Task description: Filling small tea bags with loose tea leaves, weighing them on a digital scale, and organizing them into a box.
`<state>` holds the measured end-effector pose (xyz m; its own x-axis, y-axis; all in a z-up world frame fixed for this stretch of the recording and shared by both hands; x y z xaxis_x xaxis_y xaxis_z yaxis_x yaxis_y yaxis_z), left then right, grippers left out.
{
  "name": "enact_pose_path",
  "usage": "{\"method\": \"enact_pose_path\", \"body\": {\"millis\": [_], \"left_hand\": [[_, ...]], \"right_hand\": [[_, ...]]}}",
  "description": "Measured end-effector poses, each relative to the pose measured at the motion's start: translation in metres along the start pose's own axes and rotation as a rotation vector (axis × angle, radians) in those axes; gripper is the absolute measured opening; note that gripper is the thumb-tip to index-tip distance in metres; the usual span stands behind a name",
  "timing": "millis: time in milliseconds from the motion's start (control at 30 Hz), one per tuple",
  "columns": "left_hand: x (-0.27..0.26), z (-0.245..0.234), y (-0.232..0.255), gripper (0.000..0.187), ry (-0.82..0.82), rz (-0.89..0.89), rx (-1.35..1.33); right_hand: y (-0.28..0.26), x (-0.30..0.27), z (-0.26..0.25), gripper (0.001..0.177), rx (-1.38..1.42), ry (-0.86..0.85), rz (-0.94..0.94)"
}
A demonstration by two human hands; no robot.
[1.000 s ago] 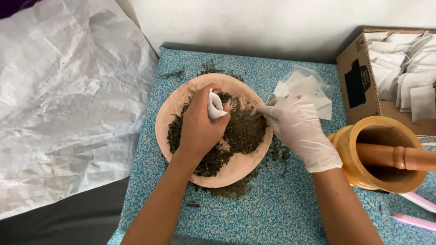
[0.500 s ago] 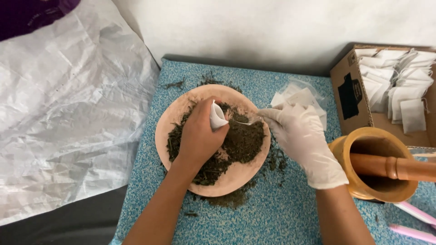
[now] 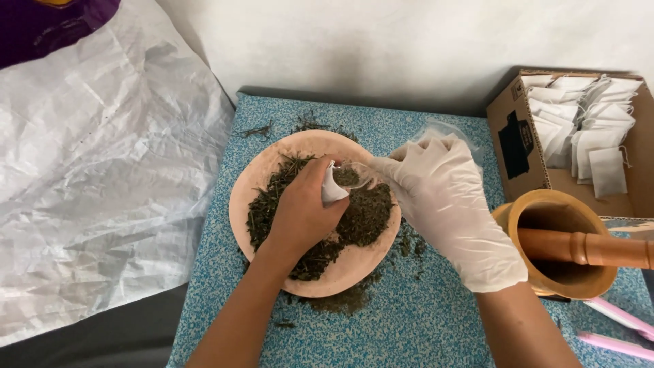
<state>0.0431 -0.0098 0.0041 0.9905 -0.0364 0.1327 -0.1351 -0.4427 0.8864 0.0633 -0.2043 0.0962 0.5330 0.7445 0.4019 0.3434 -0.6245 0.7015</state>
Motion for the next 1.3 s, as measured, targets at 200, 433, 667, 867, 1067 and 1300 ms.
{"method": "enact_pose_path", "body": {"millis": [200,433,667,867,1067,1300], "left_hand": [[-0.001,0.007,-0.009,0.063,0.011,0.120,0.068],[-0.007,0.007,-0.005,0.068,0.034,0.187,0.009],[-0.009,-0.002,0.016,0.057,0.102,0.148,-0.160],[-0.007,0.000,0.009,0.055,0.150,0.157,-0.277],[-0.007,-0.016,0.010,0.051,0.189,0.190,-0.526],[0.006,-0.008,-0.004,0.081,-0.119,0.184,-1.386]], "right_hand": [[-0.005,0.036,-0.024,0.072,-0.089,-0.591,-0.319],[-0.040,0.059,-0.037,0.041,-0.301,-0.324,-0.531],[-0.021,0.069,-0.044,0.030,-0.180,-0.284,-0.307],[0.017,0.060,-0.039,0.023,-0.084,-0.238,-0.124],[0.020,0.036,0.002,0.024,0.060,-0.379,0.049],[-0.050,-0.021,0.111,0.035,0.783,-0.559,0.342]]}}
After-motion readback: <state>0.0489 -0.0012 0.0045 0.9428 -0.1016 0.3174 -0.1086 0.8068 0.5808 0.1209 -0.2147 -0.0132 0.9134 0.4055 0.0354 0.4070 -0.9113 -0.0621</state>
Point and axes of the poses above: each hand's wrist, its own x-axis towards the middle knuckle, its own z-axis out of the palm, y = z × x, the point moved 4 cm from there along x, towards the middle knuckle, and after that the axes turned 13 degrees about -x, right-handed, at the moved point
